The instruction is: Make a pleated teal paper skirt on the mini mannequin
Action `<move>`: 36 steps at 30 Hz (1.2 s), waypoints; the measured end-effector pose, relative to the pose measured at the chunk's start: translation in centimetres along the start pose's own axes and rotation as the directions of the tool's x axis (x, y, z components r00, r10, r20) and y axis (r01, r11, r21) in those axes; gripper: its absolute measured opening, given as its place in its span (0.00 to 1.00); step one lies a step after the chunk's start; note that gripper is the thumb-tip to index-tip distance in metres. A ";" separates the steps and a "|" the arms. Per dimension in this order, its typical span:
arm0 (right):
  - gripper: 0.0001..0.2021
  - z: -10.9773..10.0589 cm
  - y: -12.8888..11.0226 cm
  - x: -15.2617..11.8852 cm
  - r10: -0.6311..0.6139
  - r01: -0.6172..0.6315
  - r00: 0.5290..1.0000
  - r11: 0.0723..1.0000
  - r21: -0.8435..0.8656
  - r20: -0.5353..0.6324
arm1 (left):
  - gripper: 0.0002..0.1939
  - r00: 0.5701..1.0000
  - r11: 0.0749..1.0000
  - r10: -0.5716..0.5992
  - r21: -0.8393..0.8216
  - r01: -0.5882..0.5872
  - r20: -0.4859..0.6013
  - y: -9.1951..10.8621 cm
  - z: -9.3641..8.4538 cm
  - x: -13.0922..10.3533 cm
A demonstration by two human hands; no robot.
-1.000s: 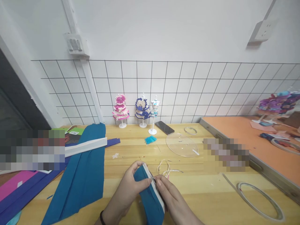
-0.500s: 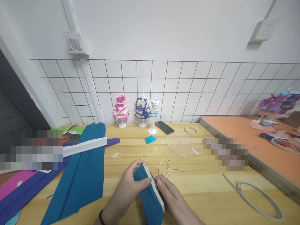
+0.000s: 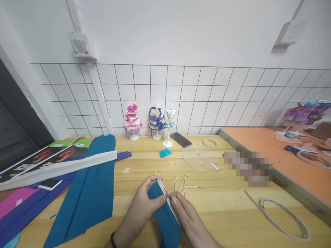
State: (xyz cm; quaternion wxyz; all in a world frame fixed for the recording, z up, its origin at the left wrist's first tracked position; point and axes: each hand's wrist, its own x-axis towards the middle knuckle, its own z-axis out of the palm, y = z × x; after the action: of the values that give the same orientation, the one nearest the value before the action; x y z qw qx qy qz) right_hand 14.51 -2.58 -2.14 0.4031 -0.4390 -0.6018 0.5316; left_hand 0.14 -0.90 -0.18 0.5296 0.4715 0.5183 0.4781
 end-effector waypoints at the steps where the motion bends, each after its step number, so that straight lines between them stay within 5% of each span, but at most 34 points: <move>1: 0.17 0.0 0.0 0.0 -0.003 0.003 1.000 1.000 0.004 -0.002 | 0.19 1.000 1.000 -0.002 -0.006 0.002 0.001 -0.1 0.0 0.0; 25: 0.20 0.2 0.8 0.3 0.002 -0.003 0.999 1.000 -0.018 -0.041 | 0.18 0.998 0.999 -0.043 -0.029 0.045 0.050 -0.3 0.0 0.2; 36: 0.20 0.0 0.9 0.5 0.005 -0.009 0.998 0.998 -0.068 -0.070 | 0.06 0.993 0.990 -0.029 -0.133 0.044 0.115 -0.9 0.2 0.2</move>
State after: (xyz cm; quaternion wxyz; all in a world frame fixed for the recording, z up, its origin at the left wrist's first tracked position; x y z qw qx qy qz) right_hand 14.49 -2.08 -2.97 0.4067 -0.4728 -0.6036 0.4967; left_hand 0.38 -0.81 -1.07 0.5977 0.4511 0.4624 0.4749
